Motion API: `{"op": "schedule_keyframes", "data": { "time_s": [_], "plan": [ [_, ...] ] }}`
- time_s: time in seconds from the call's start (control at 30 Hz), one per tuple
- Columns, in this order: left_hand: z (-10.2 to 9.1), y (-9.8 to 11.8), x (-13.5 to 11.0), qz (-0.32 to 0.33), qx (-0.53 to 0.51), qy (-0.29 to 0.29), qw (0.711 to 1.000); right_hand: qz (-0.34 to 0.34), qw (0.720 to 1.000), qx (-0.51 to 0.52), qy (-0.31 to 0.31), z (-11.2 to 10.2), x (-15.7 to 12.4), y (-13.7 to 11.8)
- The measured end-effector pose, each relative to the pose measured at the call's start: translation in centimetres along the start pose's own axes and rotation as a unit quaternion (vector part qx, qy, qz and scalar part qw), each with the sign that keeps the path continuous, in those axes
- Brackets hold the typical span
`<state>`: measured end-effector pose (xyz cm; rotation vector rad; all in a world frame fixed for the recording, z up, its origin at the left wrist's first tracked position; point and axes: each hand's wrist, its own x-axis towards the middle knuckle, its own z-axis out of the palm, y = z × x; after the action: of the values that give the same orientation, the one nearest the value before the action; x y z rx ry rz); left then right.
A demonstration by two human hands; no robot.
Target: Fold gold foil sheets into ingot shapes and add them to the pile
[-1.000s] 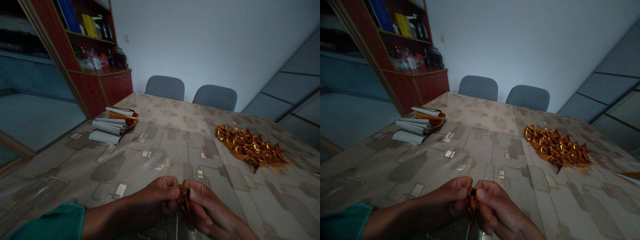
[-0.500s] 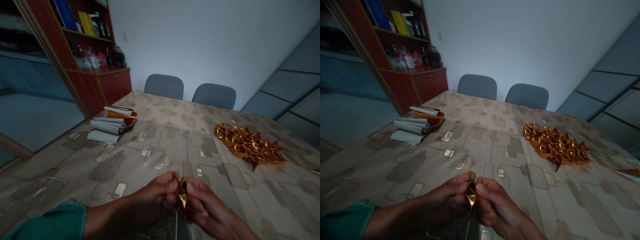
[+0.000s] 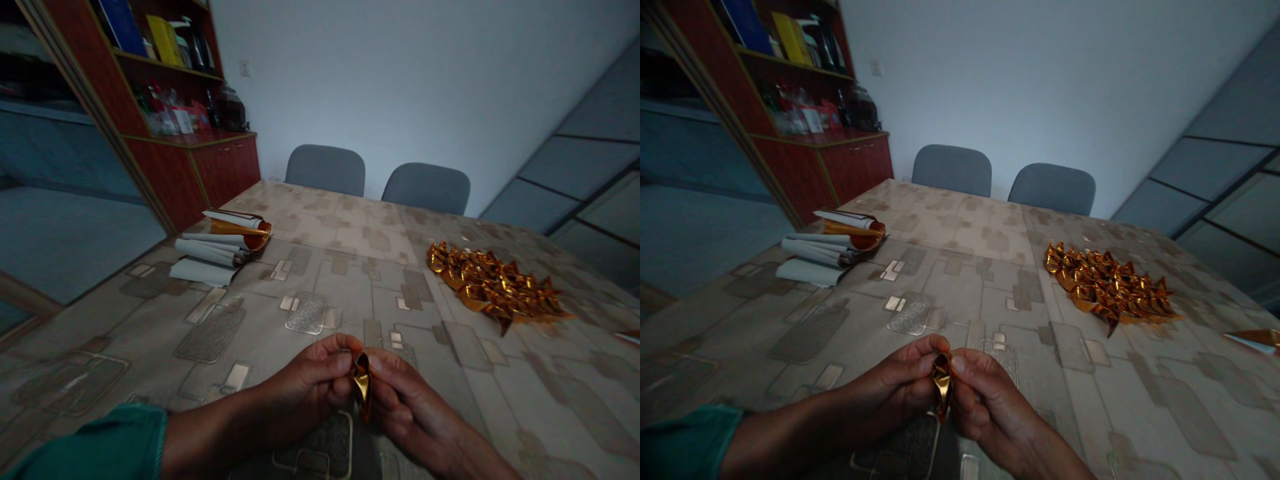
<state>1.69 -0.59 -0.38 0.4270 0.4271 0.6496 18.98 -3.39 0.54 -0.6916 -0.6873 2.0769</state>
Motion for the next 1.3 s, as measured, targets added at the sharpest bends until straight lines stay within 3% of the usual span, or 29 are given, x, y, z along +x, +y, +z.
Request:
{"op": "schedule_keyframes", "data": {
  "time_s": [0.1,0.4,0.73,0.97,1.3],
  "plan": [
    [0.29,0.23,-0.03,0.001,-0.009,-0.007,1.000,0.007,1.000,0.012,-0.009,0.08,-0.04,-0.13],
    [0.29,0.41,0.08,-0.003,-0.005,-0.003,1.000,0.004,0.999,0.032,0.039,0.10,-0.01,-0.03],
    [0.27,0.27,0.03,0.008,-0.009,0.037,0.999,-0.008,0.999,0.039,0.035,0.08,0.25,-0.08],
    [0.30,0.60,0.01,-0.008,-0.012,0.014,1.000,-0.009,1.000,0.020,0.020,0.15,0.09,-0.14],
    [0.66,0.44,0.06,0.023,-0.016,0.039,0.999,-0.018,0.997,0.044,0.055,0.38,0.25,-0.01]
  ]
}}
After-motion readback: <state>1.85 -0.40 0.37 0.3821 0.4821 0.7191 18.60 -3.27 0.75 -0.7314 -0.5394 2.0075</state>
